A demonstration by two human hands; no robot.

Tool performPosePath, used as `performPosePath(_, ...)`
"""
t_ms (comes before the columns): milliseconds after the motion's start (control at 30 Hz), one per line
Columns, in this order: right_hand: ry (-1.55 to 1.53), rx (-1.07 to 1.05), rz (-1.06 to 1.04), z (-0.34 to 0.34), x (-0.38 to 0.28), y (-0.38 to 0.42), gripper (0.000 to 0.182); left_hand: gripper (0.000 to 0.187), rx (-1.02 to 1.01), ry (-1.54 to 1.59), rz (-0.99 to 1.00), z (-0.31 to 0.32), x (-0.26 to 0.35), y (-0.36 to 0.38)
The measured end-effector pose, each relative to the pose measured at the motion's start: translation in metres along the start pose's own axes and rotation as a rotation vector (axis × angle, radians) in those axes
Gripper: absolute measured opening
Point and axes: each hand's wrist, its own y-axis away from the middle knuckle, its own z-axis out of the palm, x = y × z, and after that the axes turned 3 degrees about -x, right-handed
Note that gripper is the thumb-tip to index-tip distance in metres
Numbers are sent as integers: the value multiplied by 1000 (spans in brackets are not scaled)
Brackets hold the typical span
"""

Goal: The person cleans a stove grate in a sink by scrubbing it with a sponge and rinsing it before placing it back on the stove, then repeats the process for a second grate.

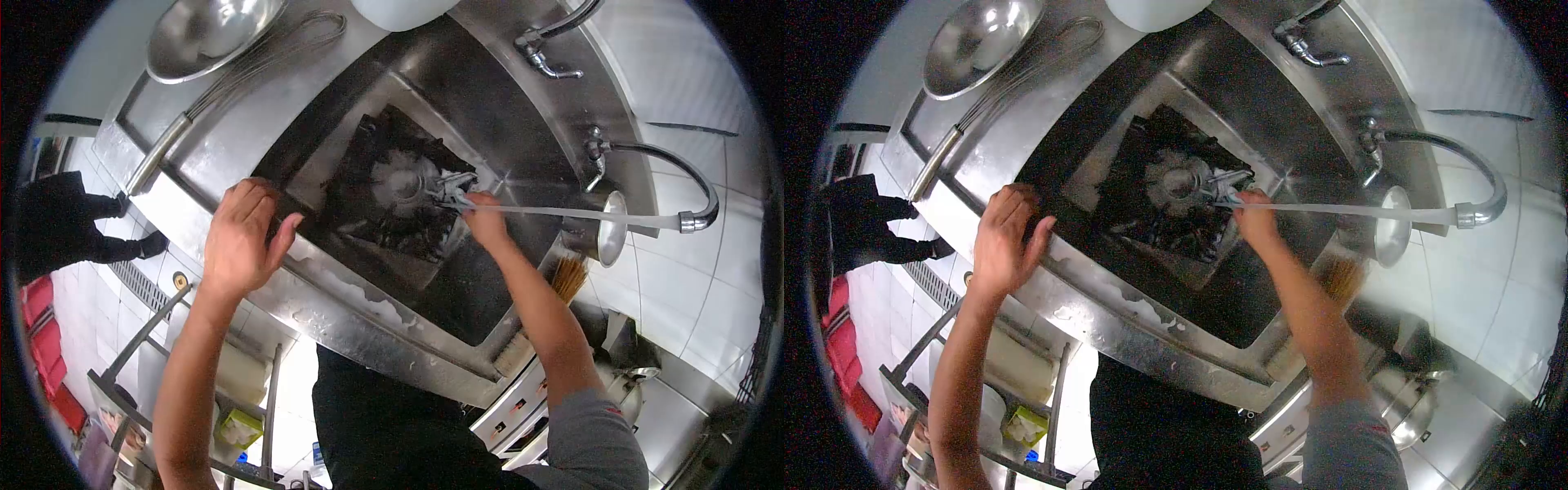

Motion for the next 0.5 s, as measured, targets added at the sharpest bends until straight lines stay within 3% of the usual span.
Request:
performPosePath(33,0,-2,-4,1,-11,12,35,21,15,-1,11,0,-1,-1)
performPosePath(100,-358,126,-69,4,-52,36,35,19,-17,16,4,-2,-2,-2)
performPosePath(200,130,68,-174,61,-42,48,35,18,-49,31,7,1,-1,0)
performPosePath(233,131,69,-173,69,-42,49,35,18,-36,24,10,1,-2,0)
performPosePath(300,-200,28,155,73,-38,53,29,19,-6,14,15,4,-1,1)
performPosePath(367,-34,-54,66,63,-31,62,34,21,41,-23,20,1,-2,0)
performPosePath(500,-226,43,109,58,-42,58,40,20,-27,56,-14,-2,-4,3)
